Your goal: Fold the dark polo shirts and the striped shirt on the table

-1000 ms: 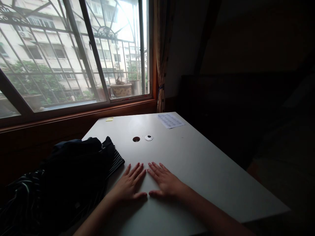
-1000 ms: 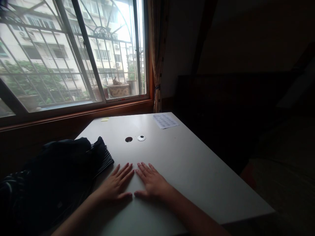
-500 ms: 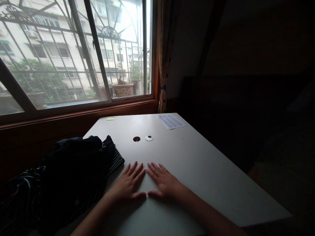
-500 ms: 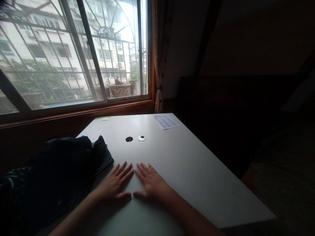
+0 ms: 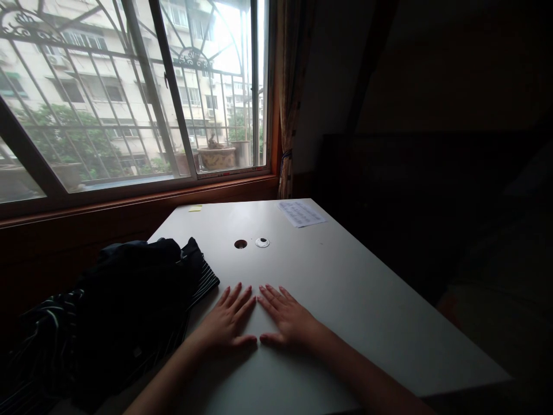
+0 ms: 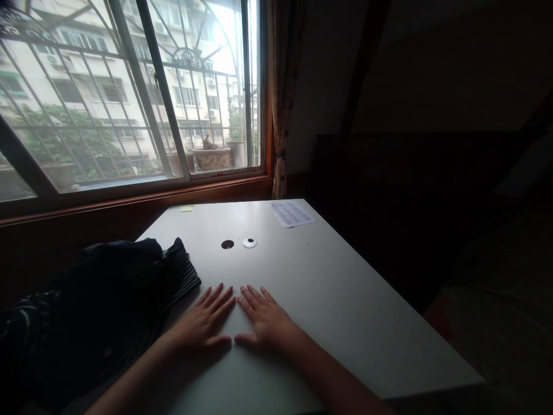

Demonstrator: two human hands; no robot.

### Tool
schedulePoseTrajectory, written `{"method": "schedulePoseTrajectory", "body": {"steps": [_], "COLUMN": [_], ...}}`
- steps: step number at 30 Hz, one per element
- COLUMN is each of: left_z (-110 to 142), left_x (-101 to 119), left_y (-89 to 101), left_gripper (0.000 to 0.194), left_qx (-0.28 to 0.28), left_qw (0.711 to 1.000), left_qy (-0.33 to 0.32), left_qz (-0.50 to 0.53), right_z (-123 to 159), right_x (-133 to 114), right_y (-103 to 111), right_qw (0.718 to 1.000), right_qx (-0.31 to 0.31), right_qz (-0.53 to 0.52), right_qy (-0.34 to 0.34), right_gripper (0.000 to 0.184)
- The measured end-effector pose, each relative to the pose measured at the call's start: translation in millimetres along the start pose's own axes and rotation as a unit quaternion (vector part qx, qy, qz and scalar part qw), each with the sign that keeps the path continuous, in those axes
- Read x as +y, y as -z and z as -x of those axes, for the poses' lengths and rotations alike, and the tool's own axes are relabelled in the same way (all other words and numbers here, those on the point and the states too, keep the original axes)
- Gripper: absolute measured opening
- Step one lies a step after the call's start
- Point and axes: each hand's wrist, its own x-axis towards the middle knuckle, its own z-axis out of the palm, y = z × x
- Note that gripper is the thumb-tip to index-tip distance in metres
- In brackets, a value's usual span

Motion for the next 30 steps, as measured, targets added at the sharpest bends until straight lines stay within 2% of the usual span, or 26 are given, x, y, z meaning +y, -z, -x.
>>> {"method": "schedulePoseTrajectory", "body": {"steps": [19, 30], "left_z": [0.4, 0.0], "left_x": [1.1, 1.6], "left_y": [0.7, 2.0], "left_gripper": [0.091, 0.091], "left_qx": [0.01, -0.002], "left_qw": [1.0, 1.0], "left_qy": [0.0, 0.003], "left_qz": [-0.008, 0.005], "right_z": [-0.3, -0.1], "right_x": [1.5, -1.7], "right_y": [-1.9, 3.0], "right_qw": [1.0, 1.0], "right_qx": [0.008, -0.007], "right_qz": [0.002, -0.004], "right_qy": [0.005, -0.002], "right_gripper": [0.093, 0.094]}}
